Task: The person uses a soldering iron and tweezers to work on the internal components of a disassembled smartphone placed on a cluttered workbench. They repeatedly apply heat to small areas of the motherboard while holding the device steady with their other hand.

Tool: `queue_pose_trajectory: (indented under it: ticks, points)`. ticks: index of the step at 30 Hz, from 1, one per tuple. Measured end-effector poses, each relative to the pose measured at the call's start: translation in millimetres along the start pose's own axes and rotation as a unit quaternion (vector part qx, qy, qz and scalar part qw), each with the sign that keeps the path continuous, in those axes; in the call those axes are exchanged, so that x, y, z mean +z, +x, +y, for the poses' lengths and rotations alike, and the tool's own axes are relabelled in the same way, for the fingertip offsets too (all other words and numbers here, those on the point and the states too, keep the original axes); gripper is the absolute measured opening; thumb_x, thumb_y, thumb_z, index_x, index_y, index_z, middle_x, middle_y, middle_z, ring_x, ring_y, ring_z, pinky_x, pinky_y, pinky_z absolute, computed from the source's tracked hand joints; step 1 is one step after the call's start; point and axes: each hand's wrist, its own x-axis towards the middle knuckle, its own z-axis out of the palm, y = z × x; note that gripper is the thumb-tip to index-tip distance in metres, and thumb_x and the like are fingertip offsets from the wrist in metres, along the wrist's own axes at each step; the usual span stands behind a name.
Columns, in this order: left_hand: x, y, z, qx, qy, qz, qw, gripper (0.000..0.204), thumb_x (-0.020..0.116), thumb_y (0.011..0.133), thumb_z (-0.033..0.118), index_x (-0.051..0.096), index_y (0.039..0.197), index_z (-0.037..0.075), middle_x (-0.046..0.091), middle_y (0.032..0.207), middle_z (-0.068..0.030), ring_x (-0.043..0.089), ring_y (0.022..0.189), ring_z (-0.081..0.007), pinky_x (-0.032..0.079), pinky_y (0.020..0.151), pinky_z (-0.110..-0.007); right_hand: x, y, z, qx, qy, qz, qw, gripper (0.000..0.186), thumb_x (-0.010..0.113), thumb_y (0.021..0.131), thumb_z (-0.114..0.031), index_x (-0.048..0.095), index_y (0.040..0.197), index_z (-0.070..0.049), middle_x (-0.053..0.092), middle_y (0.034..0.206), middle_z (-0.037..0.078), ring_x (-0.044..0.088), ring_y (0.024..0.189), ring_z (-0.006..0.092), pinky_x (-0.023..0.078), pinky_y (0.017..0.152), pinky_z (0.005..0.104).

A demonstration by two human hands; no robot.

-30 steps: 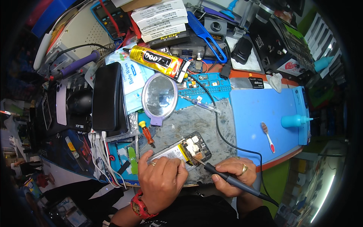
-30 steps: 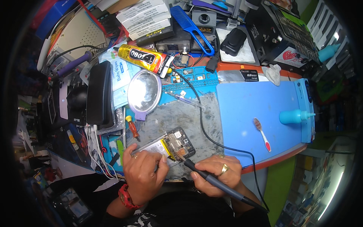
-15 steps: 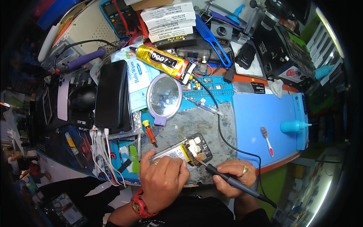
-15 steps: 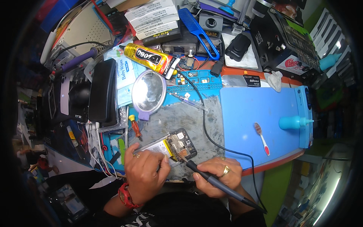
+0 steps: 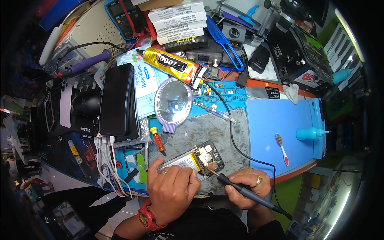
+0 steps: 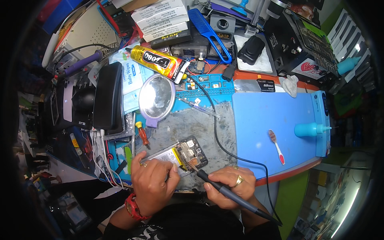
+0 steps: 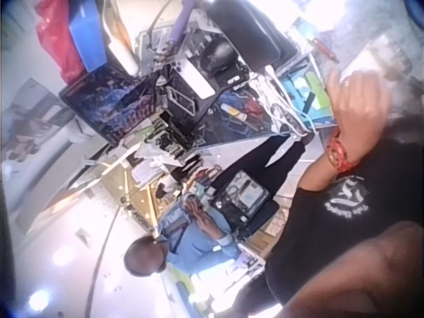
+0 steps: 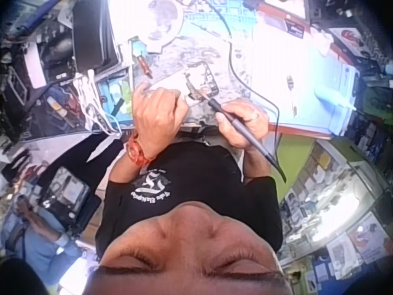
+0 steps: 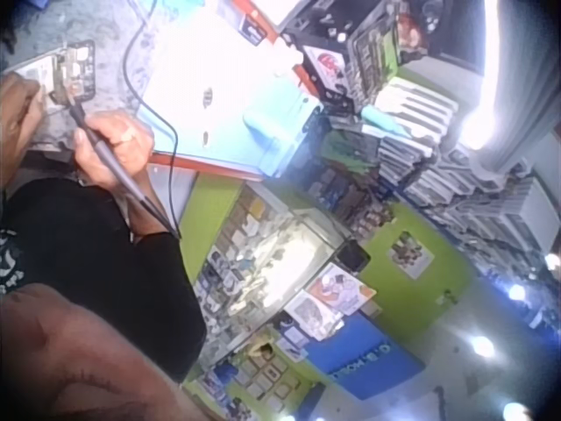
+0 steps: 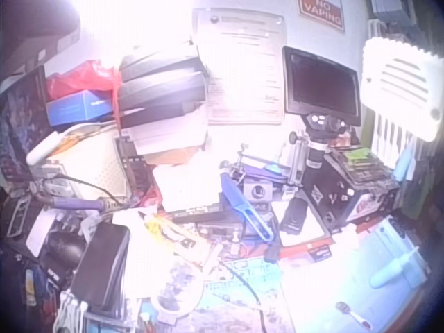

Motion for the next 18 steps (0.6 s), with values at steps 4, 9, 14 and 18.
queue_pose_trajectory:
  ticks: [4,9,14,18]
  points:
    - [-0.4,0.3,0.3,-0.001,0.0,-0.001,1.0,0.014,0.081,0.085,0.007,0.068,0.082,0.008,0.067,0.074,-0.0041,0.065,0.066,-0.0255,0.047,0.105,-0.053,-0.5,0.2,-0.2,0.001,0.003,-0.002,1.0,0.023,0.085,0.08,-0.003,0.071,0.098,-0.004,0.078,0.079,0.015,0.079,0.069,0.0246,0.061,0.063,0.0323]
    - [2.2,-0.4,-3.3,0.02,0.007,0.016,1.0,0.01,0.081,0.086,0.011,0.071,0.086,0.008,0.061,0.071,-0.0043,0.061,0.06,-0.0235,0.05,0.103,-0.052,-0.4,0.6,-0.5,0.001,0.004,-0.002,1.0,0.023,0.085,0.08,-0.003,0.071,0.097,-0.003,0.078,0.08,0.014,0.079,0.07,0.0251,0.062,0.063,0.0326]
    - [1.0,-0.2,-2.5,0.014,0.004,0.01,1.0,0.011,0.081,0.086,0.01,0.07,0.085,0.008,0.063,0.072,-0.0042,0.062,0.062,-0.0242,0.049,0.104,-0.053,0.6,0.0,0.2,-0.004,0.002,0.001,1.0,0.022,0.085,0.08,-0.003,0.071,0.097,-0.003,0.078,0.082,0.014,0.079,0.07,0.0252,0.062,0.064,0.033]
    - [-0.4,-0.8,-0.9,0.001,-0.004,0.001,1.0,0.014,0.081,0.086,0.007,0.067,0.082,0.008,0.066,0.074,-0.004,0.065,0.066,-0.0256,0.047,0.106,-0.053,0.5,0.0,0.2,-0.003,0.002,-0.002,1.0,0.022,0.085,0.08,-0.003,0.071,0.097,-0.003,0.078,0.081,0.014,0.079,0.07,0.0249,0.062,0.063,0.0329]
